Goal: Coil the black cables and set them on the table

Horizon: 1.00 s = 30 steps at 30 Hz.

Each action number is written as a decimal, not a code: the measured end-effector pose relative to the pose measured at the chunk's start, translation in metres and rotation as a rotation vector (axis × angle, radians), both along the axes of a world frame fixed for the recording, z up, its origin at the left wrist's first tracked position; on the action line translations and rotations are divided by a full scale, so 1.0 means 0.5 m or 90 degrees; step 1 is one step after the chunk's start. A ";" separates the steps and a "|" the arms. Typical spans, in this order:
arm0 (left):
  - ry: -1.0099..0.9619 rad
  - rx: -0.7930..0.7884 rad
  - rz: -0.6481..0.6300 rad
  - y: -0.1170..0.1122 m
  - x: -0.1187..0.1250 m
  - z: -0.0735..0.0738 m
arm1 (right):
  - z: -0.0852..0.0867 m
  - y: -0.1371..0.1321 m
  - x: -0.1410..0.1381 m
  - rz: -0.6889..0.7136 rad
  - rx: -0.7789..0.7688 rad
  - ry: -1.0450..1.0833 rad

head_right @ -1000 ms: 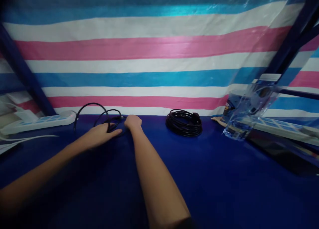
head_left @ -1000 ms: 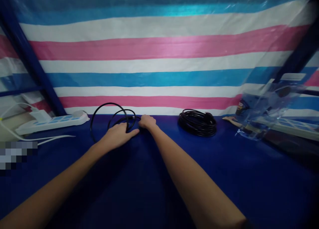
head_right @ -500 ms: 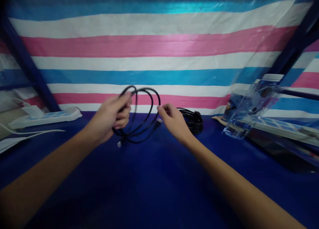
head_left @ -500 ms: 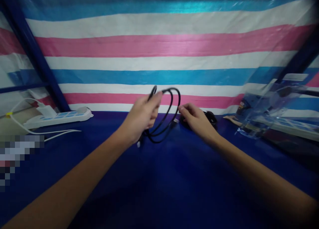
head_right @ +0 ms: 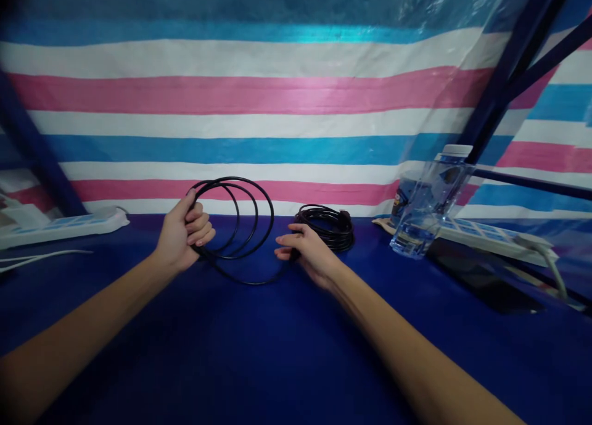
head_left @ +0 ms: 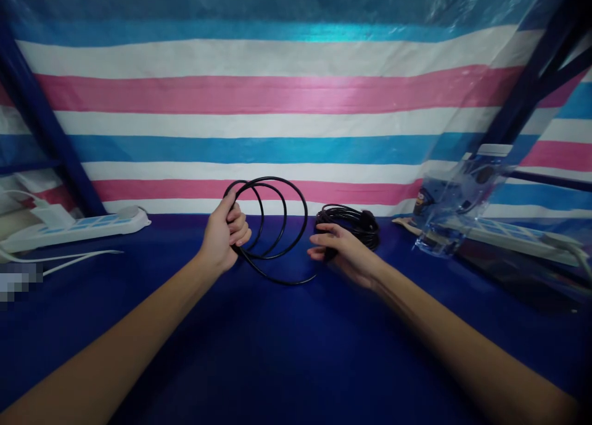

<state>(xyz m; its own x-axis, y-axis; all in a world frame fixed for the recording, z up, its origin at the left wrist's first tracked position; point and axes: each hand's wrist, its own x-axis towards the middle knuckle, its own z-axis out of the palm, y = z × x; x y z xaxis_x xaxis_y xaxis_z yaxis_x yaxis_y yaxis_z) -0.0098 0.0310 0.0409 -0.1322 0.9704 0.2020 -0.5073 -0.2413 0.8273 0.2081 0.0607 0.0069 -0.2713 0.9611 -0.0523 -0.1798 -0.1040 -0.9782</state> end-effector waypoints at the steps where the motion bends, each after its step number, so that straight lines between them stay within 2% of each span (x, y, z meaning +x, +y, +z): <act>1: -0.003 -0.006 0.023 0.003 0.001 -0.001 | -0.006 -0.006 -0.011 -0.020 0.008 0.047; 3: -0.019 -0.009 0.089 0.009 0.001 -0.002 | -0.019 -0.020 -0.033 -0.044 0.027 0.136; 5: -0.045 -0.009 0.161 0.014 -0.002 -0.004 | -0.034 -0.031 -0.049 -0.025 0.030 0.174; 7: -0.073 -0.013 0.190 0.018 -0.006 -0.007 | -0.047 -0.037 -0.059 0.018 0.031 0.140; 8: -0.084 -0.019 0.179 0.019 -0.007 -0.008 | -0.051 -0.037 -0.061 0.039 0.040 0.096; 10: -0.094 -0.031 0.107 0.017 -0.007 -0.008 | -0.051 -0.033 -0.059 0.040 0.121 -0.036; 11: -0.093 -0.043 0.055 0.014 -0.005 -0.007 | -0.047 -0.030 -0.055 0.004 0.207 -0.111; 14: -0.069 -0.109 -0.131 -0.003 0.008 -0.002 | -0.021 -0.020 -0.032 -0.209 0.523 -0.277; 15: -0.058 -0.133 -0.207 -0.012 0.014 -0.001 | -0.011 -0.018 -0.023 -0.260 0.599 -0.300; 16: -0.046 -0.152 -0.293 -0.022 0.021 0.000 | -0.002 -0.017 -0.014 -0.266 0.652 -0.313; 17: -0.029 -0.163 -0.391 -0.033 0.027 -0.001 | 0.005 -0.018 -0.006 -0.225 0.686 -0.327; 19: 0.011 -0.160 -0.595 -0.055 0.039 -0.003 | 0.016 -0.025 0.006 -0.064 0.721 -0.359; 21: 0.051 -0.135 -0.730 -0.072 0.046 -0.006 | 0.022 -0.036 0.010 0.052 0.746 -0.386; 23: 0.076 -0.115 -0.761 -0.081 0.048 -0.006 | 0.029 -0.048 0.009 0.037 0.789 -0.391; 27: 0.105 -0.129 -0.754 -0.084 0.046 0.004 | 0.046 -0.066 0.004 -0.121 0.874 -0.413; 30: 0.178 -0.134 -0.738 -0.088 0.044 0.015 | 0.050 -0.068 0.006 -0.096 0.934 -0.488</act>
<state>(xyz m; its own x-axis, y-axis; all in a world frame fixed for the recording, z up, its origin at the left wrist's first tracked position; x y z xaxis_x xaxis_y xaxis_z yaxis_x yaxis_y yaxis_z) 0.0120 -0.0127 0.0486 0.8602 0.5015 -0.0922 -0.1301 0.3907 0.9113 0.2109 0.0265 0.0320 -0.5173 0.3247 0.7918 0.4355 0.8963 -0.0830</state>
